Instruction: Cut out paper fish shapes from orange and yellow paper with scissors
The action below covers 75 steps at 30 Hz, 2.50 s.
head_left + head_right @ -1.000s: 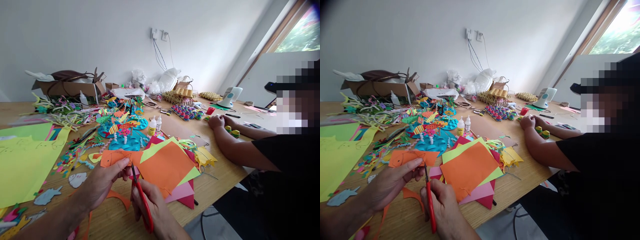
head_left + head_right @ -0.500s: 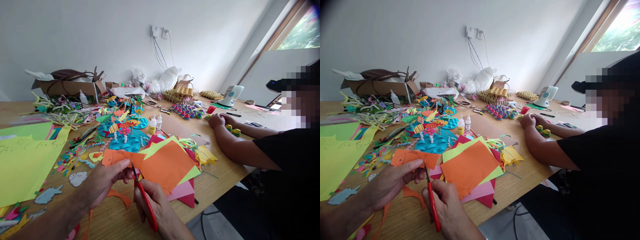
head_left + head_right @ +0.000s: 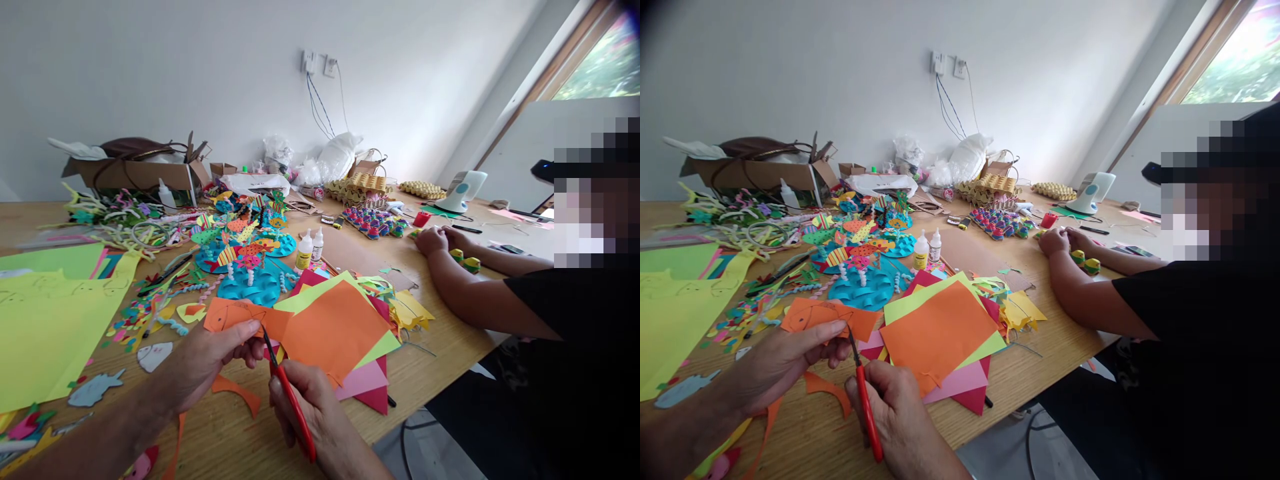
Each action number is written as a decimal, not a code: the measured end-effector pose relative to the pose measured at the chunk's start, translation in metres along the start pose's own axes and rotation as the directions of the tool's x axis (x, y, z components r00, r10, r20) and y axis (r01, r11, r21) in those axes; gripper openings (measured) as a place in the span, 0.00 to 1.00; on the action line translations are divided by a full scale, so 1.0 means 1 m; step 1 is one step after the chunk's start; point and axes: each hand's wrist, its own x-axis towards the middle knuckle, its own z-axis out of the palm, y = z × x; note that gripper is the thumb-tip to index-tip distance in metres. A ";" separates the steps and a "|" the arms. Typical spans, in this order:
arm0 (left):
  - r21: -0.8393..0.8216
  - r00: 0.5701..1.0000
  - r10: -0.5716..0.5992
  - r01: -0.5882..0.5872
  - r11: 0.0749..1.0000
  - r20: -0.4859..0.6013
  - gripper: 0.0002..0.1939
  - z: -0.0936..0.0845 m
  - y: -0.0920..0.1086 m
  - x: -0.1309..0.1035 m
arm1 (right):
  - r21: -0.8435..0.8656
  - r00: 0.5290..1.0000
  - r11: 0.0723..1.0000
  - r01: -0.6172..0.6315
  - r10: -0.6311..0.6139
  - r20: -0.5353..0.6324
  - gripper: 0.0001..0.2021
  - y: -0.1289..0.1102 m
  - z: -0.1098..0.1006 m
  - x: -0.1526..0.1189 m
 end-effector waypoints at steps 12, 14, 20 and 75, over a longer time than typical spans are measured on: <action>0.153 0.998 0.033 -0.039 0.987 0.046 0.09 -0.002 0.003 -0.001 | -0.109 0.998 0.993 0.056 -0.059 -0.028 0.14 -0.008 -0.001 -0.002; 0.168 0.998 0.027 -0.036 0.985 0.056 0.09 -0.004 0.002 0.000 | -0.114 0.998 0.992 0.056 -0.060 -0.027 0.14 -0.010 -0.001 -0.002; 0.176 0.997 0.014 -0.027 0.984 0.078 0.10 -0.007 -0.002 0.002 | -0.130 0.997 0.989 0.067 -0.070 -0.023 0.14 -0.013 -0.001 -0.003; 0.457 0.993 0.002 -0.056 0.888 0.116 0.11 -0.008 0.007 0.007 | 0.238 0.995 0.971 0.024 -0.045 0.084 0.25 0.002 0.003 0.003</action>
